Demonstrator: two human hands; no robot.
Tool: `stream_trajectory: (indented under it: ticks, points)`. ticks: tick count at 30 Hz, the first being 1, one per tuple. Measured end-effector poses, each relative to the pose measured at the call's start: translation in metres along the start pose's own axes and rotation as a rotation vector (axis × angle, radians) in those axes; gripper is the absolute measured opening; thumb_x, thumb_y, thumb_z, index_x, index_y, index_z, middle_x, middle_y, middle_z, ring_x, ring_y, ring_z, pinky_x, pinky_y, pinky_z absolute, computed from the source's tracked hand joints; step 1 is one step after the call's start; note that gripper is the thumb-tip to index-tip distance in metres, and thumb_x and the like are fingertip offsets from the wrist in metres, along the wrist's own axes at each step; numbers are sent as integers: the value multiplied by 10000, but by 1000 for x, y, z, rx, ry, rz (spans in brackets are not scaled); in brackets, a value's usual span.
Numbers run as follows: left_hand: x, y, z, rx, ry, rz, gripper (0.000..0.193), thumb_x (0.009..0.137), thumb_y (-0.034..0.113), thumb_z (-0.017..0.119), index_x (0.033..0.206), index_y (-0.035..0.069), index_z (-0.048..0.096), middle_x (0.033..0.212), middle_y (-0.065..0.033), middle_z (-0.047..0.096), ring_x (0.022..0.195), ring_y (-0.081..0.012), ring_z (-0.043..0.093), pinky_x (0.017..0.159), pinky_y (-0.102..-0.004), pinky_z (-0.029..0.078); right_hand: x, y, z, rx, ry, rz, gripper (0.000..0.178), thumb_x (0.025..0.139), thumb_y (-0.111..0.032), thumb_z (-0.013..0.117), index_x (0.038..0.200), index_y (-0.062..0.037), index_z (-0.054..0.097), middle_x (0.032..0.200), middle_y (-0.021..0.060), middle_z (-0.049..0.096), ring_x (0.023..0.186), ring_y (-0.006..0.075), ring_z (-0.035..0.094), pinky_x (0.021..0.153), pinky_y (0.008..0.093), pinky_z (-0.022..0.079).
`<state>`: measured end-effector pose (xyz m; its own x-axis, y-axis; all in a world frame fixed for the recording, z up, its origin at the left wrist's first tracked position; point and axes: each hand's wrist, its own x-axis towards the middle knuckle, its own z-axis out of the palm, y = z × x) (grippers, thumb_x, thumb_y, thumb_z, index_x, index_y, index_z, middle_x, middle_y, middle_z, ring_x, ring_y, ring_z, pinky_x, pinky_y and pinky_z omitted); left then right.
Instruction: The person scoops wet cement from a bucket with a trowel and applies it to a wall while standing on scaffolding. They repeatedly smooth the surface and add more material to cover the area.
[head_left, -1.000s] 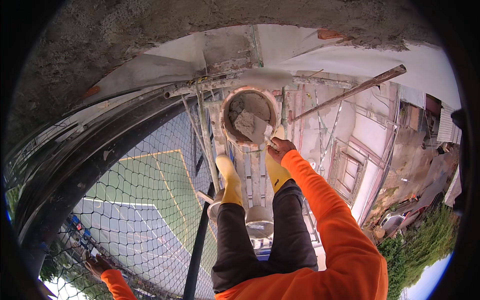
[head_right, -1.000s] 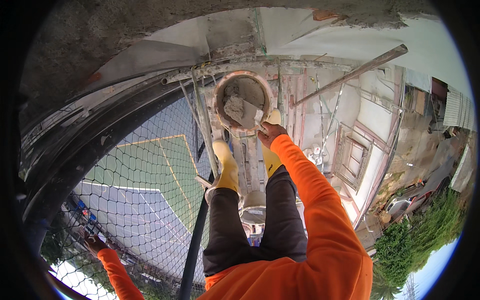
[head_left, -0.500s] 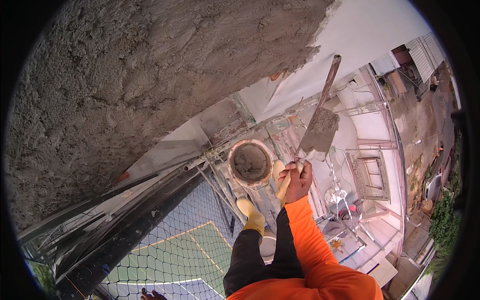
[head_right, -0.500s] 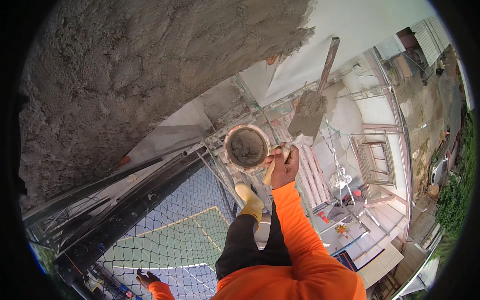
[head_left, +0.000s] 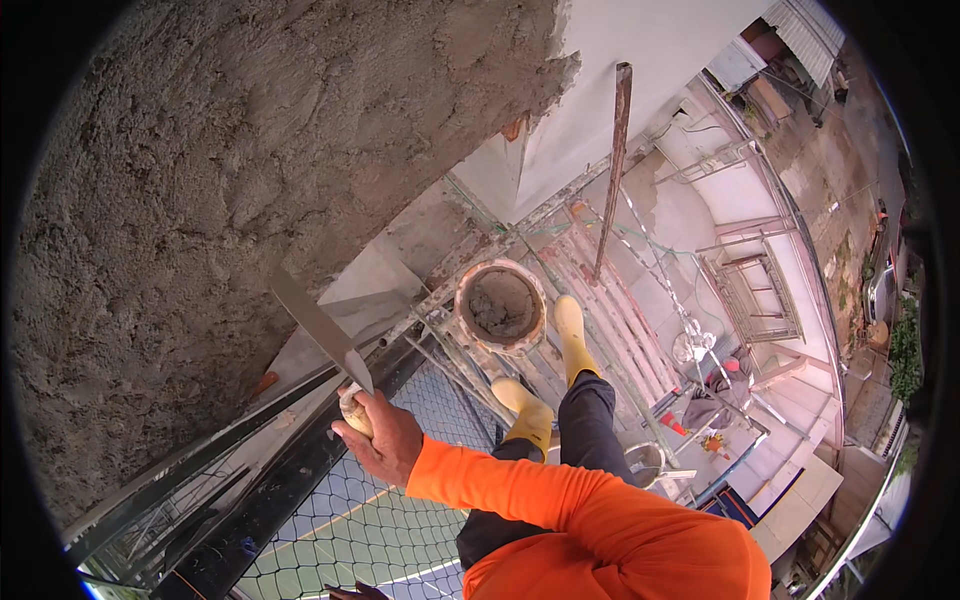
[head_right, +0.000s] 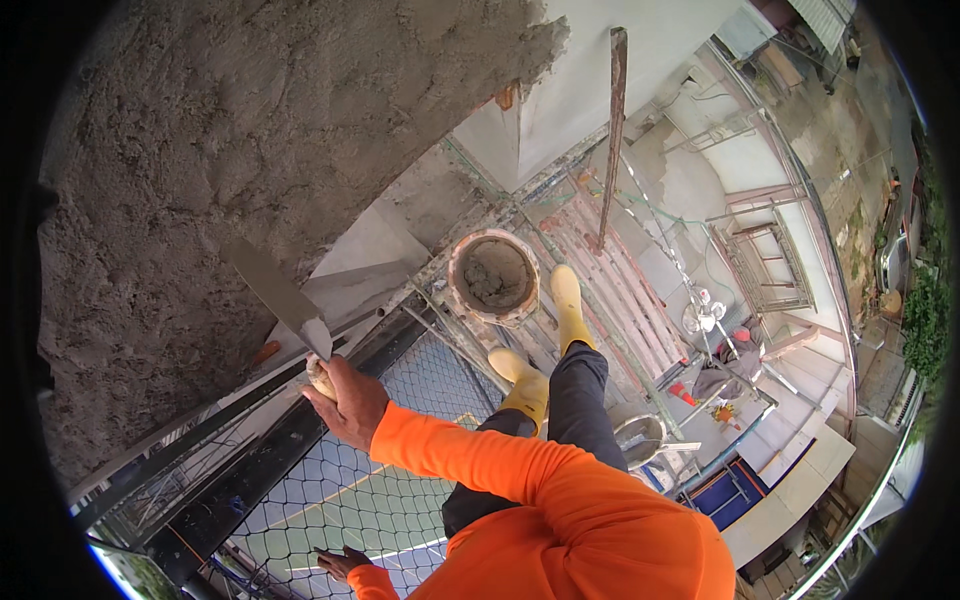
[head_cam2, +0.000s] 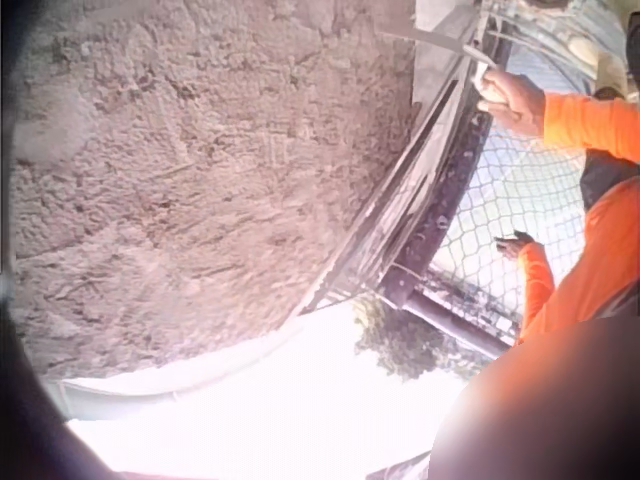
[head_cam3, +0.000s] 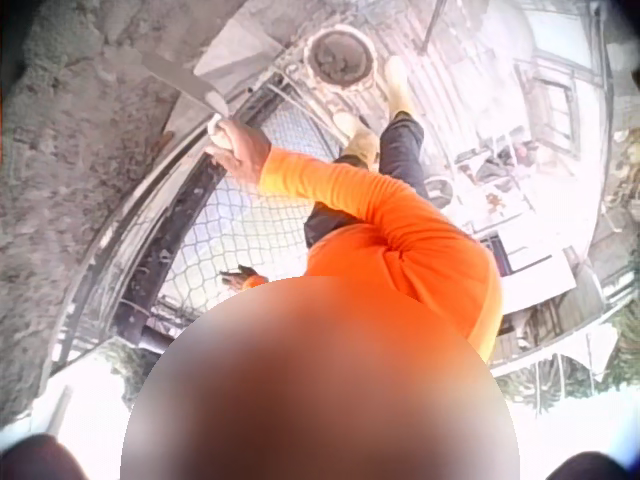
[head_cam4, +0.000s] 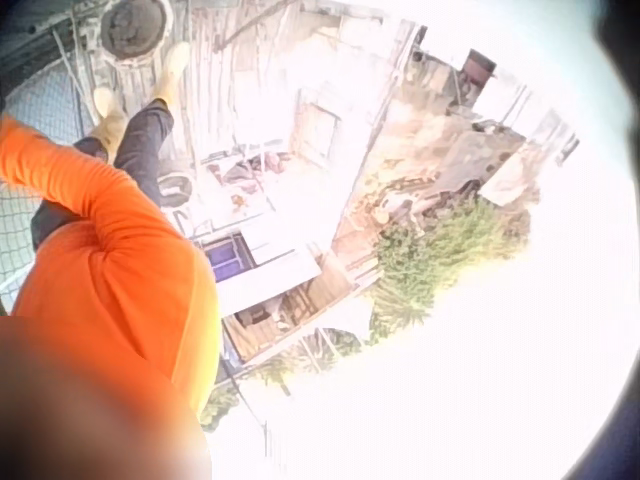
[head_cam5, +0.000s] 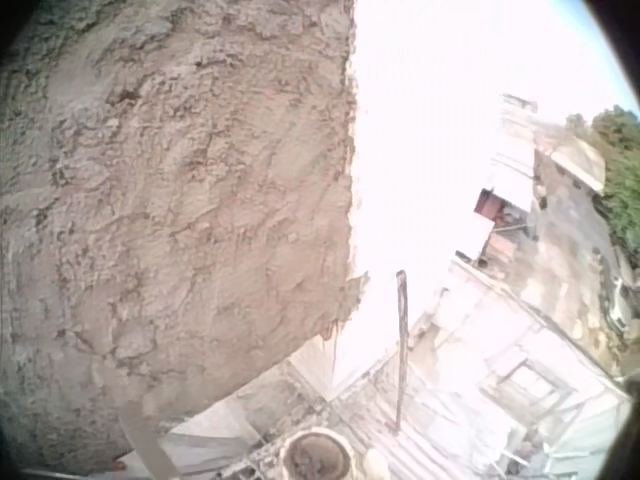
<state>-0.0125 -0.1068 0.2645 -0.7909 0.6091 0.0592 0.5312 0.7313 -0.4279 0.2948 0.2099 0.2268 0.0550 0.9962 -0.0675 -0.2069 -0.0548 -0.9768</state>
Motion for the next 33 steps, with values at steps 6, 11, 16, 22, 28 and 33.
stream_trajectory:
  ticks: [6, 11, 16, 22, 28, 33]
  points:
    - [-8, 9, -16, -81, 36, 65, 692, 823, 203, 755, 1444, 75, 479, 1318, -183, 537, 1217, -393, 534, 951, -533, 442, -63, 136, -173, -812, -437, 683, 424, 933, -272, 613, 1273, -40, 511, 1114, 241, 669, 973, 424, 674, 818, 496, 527]
    - [-6, 18, -2, 239, 231, 64, 601, 845, 254, 729, 1387, 96, 523, 1301, -167, 555, 1183, -384, 552, 924, -513, 462, -20, 279, -300, -1380, -415, 795, 353, 930, -255, 588, 1203, -31, 566, 1187, 259, 618, 1042, 435, 664, 910, 497, 533]
    - [0, 6, 12, 214, 158, -87, 535, 879, 260, 721, 1354, 85, 550, 1246, -176, 574, 1176, -377, 549, 968, -520, 431, 89, 448, -321, -1915, -428, 643, 310, 962, -247, 563, 1183, -38, 625, 1077, 171, 715, 981, 276, 732, 805, 393, 595]
    - [7, -24, 23, 198, 124, -74, 561, 881, 258, 773, 1372, 89, 562, 1184, -143, 582, 1127, -317, 567, 909, -474, 489, 115, 511, -303, -1562, -640, 898, 269, 923, -260, 627, 1093, -74, 722, 1179, 152, 725, 1105, 358, 696, 928, 454, 580]
    - [10, -41, 24, 270, 214, 114, 569, 864, 243, 798, 1366, 93, 576, 1155, -119, 594, 1081, -296, 593, 913, -463, 504, 89, 519, -308, -1385, -727, 829, 417, 905, -382, 658, 1205, -92, 666, 1242, 169, 688, 1182, 364, 640, 1017, 461, 519]
    - [9, -24, 19, 174, 110, -66, 586, 839, 237, 802, 1358, 86, 576, 1172, -138, 586, 1114, -331, 572, 953, -467, 476, 54, 455, -357, -1101, -633, 521, 449, 916, -350, 662, 1266, -70, 621, 1197, 214, 693, 1136, 365, 661, 971, 450, 533]
